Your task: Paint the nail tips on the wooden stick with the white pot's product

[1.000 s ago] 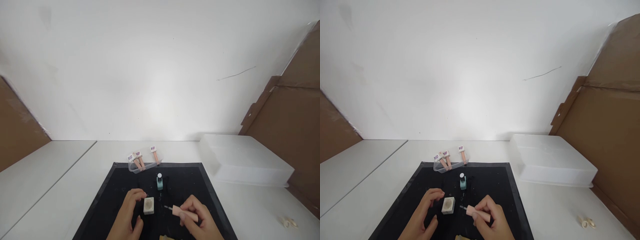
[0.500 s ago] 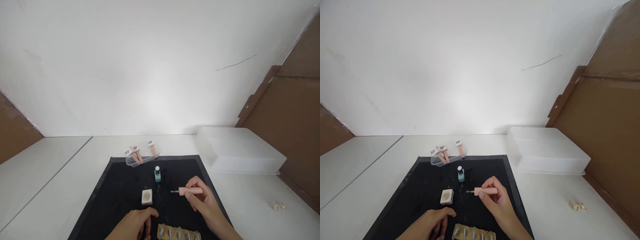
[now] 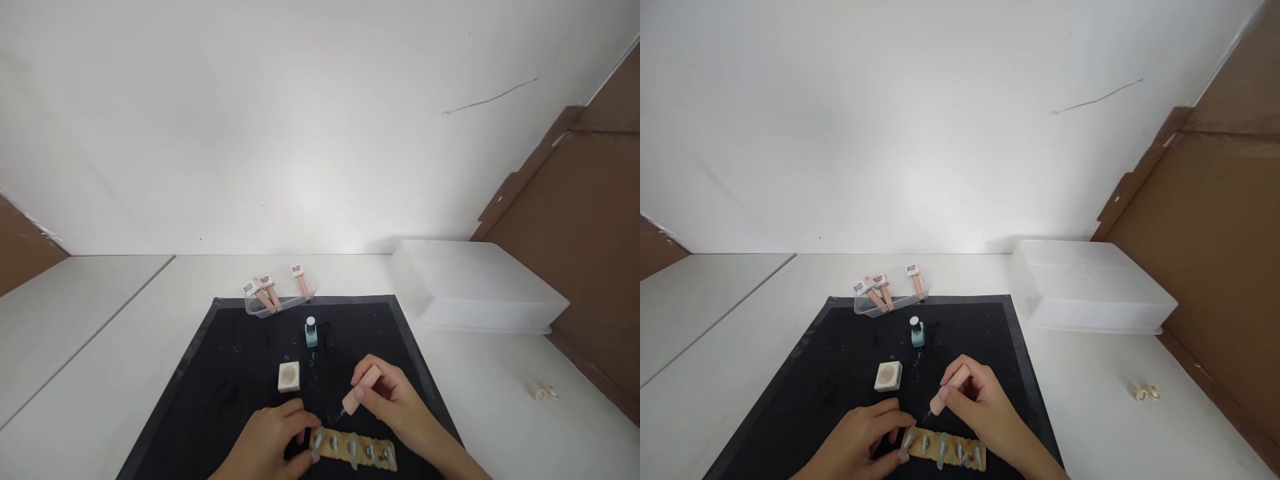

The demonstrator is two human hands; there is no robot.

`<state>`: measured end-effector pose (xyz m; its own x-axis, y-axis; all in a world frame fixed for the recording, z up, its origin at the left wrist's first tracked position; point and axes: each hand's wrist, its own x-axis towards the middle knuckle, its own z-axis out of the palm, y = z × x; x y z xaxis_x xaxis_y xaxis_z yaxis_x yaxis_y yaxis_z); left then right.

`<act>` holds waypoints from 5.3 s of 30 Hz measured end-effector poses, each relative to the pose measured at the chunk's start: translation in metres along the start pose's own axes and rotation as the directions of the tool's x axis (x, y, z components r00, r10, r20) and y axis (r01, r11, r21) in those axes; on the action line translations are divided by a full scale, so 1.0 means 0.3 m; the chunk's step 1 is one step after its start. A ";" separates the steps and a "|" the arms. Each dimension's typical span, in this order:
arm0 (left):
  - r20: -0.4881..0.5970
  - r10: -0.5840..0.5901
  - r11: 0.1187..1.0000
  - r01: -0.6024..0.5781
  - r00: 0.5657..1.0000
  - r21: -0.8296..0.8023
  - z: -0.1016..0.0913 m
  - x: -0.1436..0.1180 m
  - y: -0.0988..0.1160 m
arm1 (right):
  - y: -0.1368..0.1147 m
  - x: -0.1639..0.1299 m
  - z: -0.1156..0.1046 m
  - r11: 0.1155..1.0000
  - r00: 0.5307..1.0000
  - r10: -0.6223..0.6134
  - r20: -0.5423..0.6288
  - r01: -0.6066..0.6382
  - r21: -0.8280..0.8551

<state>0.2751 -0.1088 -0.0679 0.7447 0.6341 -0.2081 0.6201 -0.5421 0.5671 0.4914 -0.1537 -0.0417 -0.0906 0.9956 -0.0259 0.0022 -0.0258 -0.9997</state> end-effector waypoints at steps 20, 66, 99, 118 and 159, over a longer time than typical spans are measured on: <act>-0.028 0.063 0.998 -0.063 0.998 0.013 0.016 0.004 -0.019 | 0.048 0.001 0.021 0.979 0.993 0.042 0.107 -0.020 -0.201; -0.018 0.120 0.992 -0.119 0.993 0.046 0.007 0.004 -0.014 | 0.065 -0.004 0.019 0.970 0.990 0.048 0.135 -0.014 -0.241; -0.010 0.111 0.993 -0.110 0.994 0.035 -0.006 0.000 -0.003 | 0.047 -0.012 0.023 0.950 0.989 -0.090 0.116 0.120 -0.287; -0.015 0.111 0.993 -0.110 0.994 0.033 -0.007 0.001 -0.002 | 0.052 -0.024 0.020 0.898 0.973 -0.131 0.193 0.198 -0.393; 0.001 0.101 0.993 -0.101 0.995 0.063 -0.016 0.001 0.003 | 0.054 -0.005 0.023 0.913 0.992 -0.118 0.049 0.128 -0.387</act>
<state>0.2747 -0.1066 -0.0636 0.8035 0.5760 -0.1504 0.5565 -0.6370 0.5335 0.4847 -0.1562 -0.0577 -0.1389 0.9860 0.0925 0.3756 0.1389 -0.9163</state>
